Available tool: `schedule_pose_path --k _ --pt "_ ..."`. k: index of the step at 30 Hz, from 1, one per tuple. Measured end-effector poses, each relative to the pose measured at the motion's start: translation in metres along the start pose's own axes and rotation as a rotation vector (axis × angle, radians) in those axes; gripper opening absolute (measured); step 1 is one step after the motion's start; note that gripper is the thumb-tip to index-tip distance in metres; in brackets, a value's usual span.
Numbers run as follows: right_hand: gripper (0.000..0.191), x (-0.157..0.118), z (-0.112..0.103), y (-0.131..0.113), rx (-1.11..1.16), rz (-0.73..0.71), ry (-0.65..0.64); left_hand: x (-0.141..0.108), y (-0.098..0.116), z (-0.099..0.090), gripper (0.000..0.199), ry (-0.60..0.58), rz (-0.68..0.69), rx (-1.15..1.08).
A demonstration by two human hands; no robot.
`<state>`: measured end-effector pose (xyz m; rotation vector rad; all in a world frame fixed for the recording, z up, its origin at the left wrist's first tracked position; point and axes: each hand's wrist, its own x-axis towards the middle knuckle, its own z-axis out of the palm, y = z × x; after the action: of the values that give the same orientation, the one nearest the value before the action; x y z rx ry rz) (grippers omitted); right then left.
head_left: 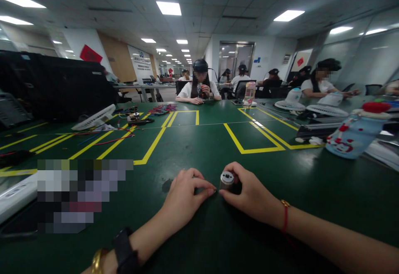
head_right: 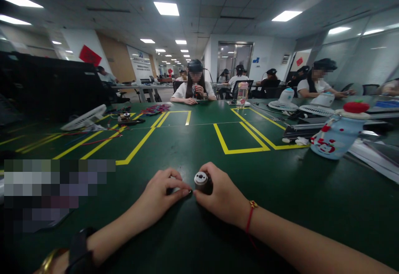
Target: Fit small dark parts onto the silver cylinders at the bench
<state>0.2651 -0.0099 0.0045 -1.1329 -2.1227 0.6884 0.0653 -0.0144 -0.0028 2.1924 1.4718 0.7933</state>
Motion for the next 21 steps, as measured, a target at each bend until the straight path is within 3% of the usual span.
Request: schedule_pose_path --k 3,5,8,10,13,17,19,21 --pt "0.037 0.009 -0.011 0.004 -0.025 -0.001 0.062 0.000 -0.003 -0.001 0.020 -0.030 0.009 -0.007" --pt "0.042 0.021 -0.032 0.017 -0.114 0.049 0.190 0.001 -0.009 -0.010 0.029 -0.002 -0.033 -0.087" --pt "0.043 0.037 -0.082 0.059 -0.379 0.214 0.441 0.003 -0.026 -0.031 0.037 0.131 -0.145 -0.148" --pt "0.044 0.041 -0.118 0.095 -0.570 0.450 0.552 0.005 -0.041 -0.042 0.038 0.240 -0.211 -0.110" --pt "0.051 0.034 -0.158 0.141 -0.708 0.692 0.532 0.007 -0.058 -0.046 0.040 0.293 -0.316 -0.133" --pt "0.053 0.023 -0.179 0.170 -0.760 0.796 0.478 0.008 -0.060 -0.041 0.037 0.278 -0.307 -0.144" --pt "0.050 0.021 -0.183 0.177 -0.769 0.769 0.474 0.007 -0.057 -0.040 0.036 0.272 -0.292 -0.120" --pt "0.049 0.022 -0.185 0.179 -0.758 0.637 0.510 0.007 -0.055 -0.040 0.037 0.265 -0.288 -0.107"
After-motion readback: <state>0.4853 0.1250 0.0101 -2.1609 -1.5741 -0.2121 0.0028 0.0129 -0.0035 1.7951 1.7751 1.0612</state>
